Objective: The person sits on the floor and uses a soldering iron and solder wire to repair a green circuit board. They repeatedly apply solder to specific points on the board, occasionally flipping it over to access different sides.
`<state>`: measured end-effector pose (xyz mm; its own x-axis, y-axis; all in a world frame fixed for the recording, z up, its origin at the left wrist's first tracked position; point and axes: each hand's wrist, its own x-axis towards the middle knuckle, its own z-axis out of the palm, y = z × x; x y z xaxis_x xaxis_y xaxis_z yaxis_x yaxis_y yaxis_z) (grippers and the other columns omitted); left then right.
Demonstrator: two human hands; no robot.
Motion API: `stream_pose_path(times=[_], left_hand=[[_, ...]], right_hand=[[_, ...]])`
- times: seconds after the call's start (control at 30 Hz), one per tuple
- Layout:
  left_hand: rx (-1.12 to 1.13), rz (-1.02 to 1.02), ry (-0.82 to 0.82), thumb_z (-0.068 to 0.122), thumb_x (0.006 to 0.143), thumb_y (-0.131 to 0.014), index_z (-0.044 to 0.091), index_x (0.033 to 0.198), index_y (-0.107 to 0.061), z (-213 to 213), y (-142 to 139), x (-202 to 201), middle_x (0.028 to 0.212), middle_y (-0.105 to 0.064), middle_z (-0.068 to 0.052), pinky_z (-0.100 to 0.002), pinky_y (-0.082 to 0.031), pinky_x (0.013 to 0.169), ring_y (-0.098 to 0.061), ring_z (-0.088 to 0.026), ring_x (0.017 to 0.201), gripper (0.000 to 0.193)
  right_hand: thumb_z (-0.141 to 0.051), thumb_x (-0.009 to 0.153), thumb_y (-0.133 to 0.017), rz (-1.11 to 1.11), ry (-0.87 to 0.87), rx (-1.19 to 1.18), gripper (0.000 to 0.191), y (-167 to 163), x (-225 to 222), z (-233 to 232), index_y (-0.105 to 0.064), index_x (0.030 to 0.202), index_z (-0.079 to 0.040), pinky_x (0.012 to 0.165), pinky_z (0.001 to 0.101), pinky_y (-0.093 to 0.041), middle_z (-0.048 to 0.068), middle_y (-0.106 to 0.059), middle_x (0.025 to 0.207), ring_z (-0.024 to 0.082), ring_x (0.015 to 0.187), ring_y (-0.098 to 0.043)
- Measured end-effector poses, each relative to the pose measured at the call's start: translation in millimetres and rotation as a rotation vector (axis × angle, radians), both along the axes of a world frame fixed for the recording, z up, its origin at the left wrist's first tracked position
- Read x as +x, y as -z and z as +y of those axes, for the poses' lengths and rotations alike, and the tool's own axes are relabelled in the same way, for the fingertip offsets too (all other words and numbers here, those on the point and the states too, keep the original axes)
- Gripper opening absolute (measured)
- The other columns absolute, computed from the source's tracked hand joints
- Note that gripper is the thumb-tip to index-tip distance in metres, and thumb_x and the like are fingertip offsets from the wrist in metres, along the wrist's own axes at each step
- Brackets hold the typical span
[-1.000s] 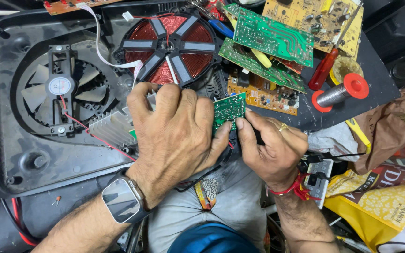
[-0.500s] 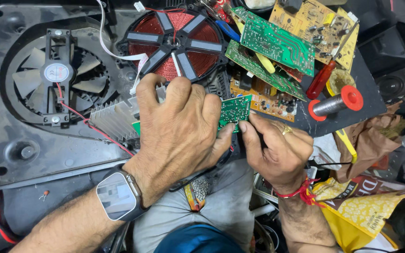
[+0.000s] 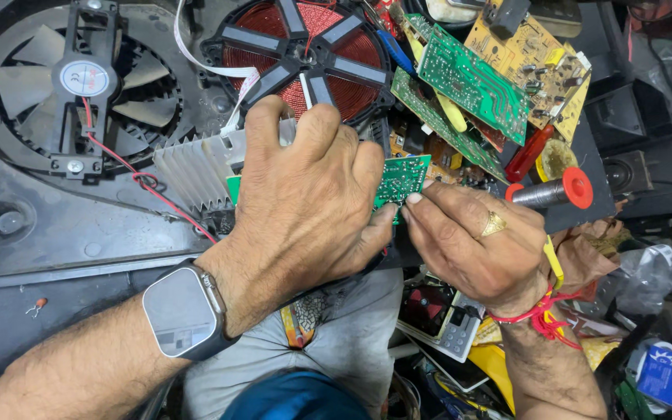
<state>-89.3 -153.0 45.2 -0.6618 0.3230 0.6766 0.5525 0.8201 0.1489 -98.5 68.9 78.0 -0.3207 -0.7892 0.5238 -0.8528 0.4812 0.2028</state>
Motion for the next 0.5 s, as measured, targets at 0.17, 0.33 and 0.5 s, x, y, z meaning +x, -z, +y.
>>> stream_pose_path(times=[0.17,0.33,0.5], left_hand=[[0.019,-0.011,0.014,0.047,0.077,-0.075,0.006,0.085,-0.063,-1,1,-1,0.084,-0.062,-0.009,-0.058,-0.037,0.093,-0.052,-0.028,0.099,0.044],[-0.002,-0.022,0.003,0.044,0.076,-0.074,0.007,0.085,-0.065,-1,1,-3,0.081,-0.063,-0.008,-0.056,-0.038,0.090,-0.053,-0.027,0.097,0.039],[0.036,0.001,0.004,0.042,0.074,-0.074,0.008,0.087,-0.066,-2,4,-6,0.082,-0.064,-0.007,-0.054,-0.038,0.093,-0.054,-0.026,0.101,0.037]], right_hand=[[0.003,0.085,-0.085,-0.026,0.022,-0.014,0.022,6,0,2,-0.074,0.105,0.002,0.076,0.0355,-0.062,0.014,-0.071,0.103,0.028,0.086,-0.075],[0.005,0.087,-0.083,0.060,-0.030,0.013,0.023,17,-7,7,-0.072,0.107,0.004,0.078,0.0361,-0.063,0.014,-0.070,0.102,0.028,0.087,-0.075],[0.004,0.085,-0.083,0.080,-0.093,0.130,0.023,5,-16,3,-0.073,0.106,0.004,0.073,0.0359,-0.061,0.016,-0.070,0.101,0.028,0.085,-0.074]])
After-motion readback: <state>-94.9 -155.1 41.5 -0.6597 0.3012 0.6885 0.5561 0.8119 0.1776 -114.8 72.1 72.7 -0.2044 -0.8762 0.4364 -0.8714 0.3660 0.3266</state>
